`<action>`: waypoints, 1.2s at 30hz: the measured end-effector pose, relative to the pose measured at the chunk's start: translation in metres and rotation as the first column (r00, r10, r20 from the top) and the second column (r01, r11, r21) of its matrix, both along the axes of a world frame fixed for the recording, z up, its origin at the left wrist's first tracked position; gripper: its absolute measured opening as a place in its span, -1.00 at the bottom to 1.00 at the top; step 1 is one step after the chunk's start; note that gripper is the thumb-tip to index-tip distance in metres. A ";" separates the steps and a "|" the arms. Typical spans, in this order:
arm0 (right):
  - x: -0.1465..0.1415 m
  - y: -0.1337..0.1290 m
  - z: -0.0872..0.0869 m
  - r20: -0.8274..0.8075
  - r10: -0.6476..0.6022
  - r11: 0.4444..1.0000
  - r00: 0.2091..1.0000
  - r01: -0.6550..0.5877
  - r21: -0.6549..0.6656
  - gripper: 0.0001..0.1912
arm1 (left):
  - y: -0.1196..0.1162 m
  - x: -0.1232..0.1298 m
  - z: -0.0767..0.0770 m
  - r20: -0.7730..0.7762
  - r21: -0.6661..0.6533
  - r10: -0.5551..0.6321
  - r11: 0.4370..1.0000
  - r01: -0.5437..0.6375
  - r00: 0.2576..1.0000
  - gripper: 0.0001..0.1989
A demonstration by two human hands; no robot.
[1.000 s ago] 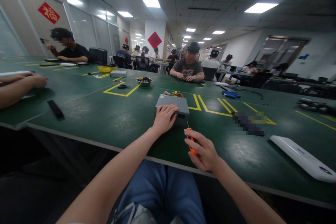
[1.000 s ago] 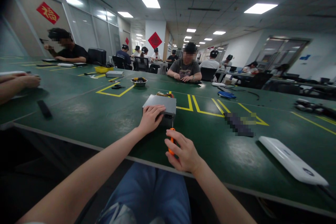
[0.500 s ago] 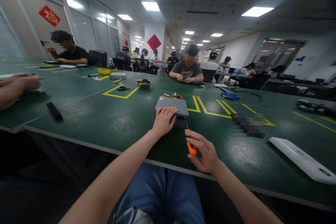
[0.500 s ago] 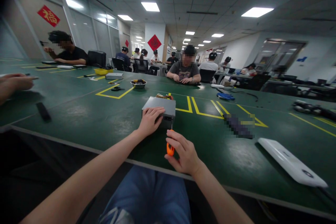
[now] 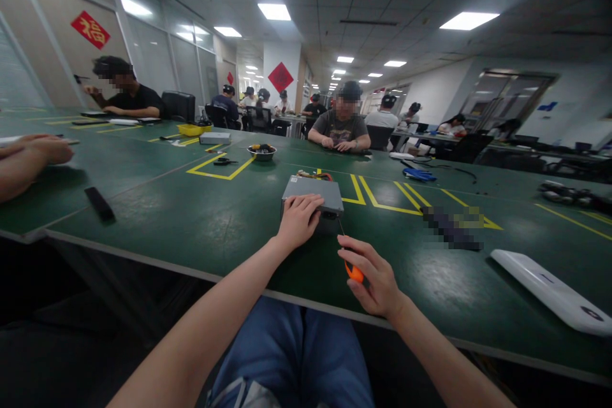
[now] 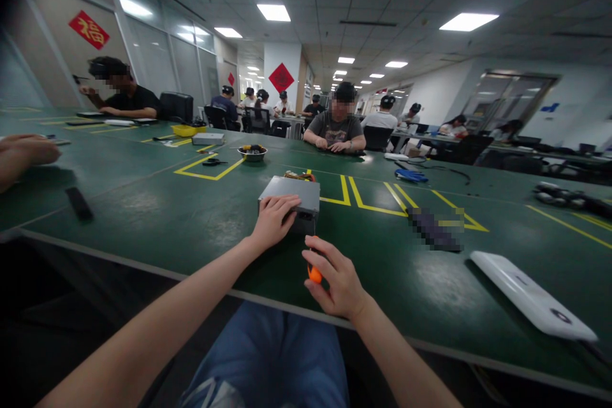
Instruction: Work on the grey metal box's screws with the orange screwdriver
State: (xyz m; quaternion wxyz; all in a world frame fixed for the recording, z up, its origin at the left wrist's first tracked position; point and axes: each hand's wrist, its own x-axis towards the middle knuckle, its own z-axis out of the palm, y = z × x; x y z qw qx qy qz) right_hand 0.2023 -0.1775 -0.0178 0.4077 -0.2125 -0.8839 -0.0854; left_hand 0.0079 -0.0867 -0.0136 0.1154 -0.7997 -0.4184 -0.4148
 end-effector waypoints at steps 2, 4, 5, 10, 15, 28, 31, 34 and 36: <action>0.000 0.001 -0.001 -0.017 0.003 1.000 1.000 -0.003 0.001 -0.59 | 0.000 0.000 0.000 -0.003 0.000 0.000 1.000 0.000 1.000 -0.70; -0.001 0.001 -0.001 -0.043 0.009 1.000 0.999 -0.009 -0.003 -0.58 | 0.000 0.000 0.000 0.000 -0.001 0.000 1.000 0.000 1.000 -0.70; -0.002 0.001 -0.001 -0.058 0.010 1.000 0.998 -0.011 -0.011 -0.57 | 0.000 0.000 0.000 0.002 -0.004 -0.001 1.000 0.001 1.000 -0.70; -0.002 0.000 0.001 -0.060 0.029 0.997 0.998 -0.033 -0.064 -0.57 | 0.001 0.000 -0.001 0.006 -0.007 -0.007 1.000 0.007 1.000 -0.71; 0.000 -0.001 0.001 -0.025 0.012 1.000 1.000 -0.012 -0.022 -0.62 | 0.000 0.000 -0.001 0.001 0.002 0.005 1.000 -0.005 1.000 -0.71; 0.001 0.000 0.000 -0.137 0.046 0.993 0.989 -0.060 -0.103 -0.56 | 0.001 0.000 -0.001 0.009 -0.007 -0.012 1.000 0.012 1.000 -0.71; 0.000 -0.001 0.003 -0.100 0.028 0.997 0.995 -0.035 -0.064 -0.61 | 0.001 -0.001 -0.001 0.005 -0.004 -0.006 1.000 0.006 1.000 -0.71; -0.003 0.000 0.001 -0.113 0.036 0.998 0.993 -0.042 -0.050 -0.62 | 0.002 -0.001 -0.001 -0.001 0.001 0.000 1.000 0.000 1.000 -0.70; -0.004 0.002 -0.001 -0.147 0.039 0.996 0.988 -0.050 -0.068 -0.62 | 0.001 -0.001 -0.001 -0.005 -0.002 0.002 1.000 -0.002 1.000 -0.69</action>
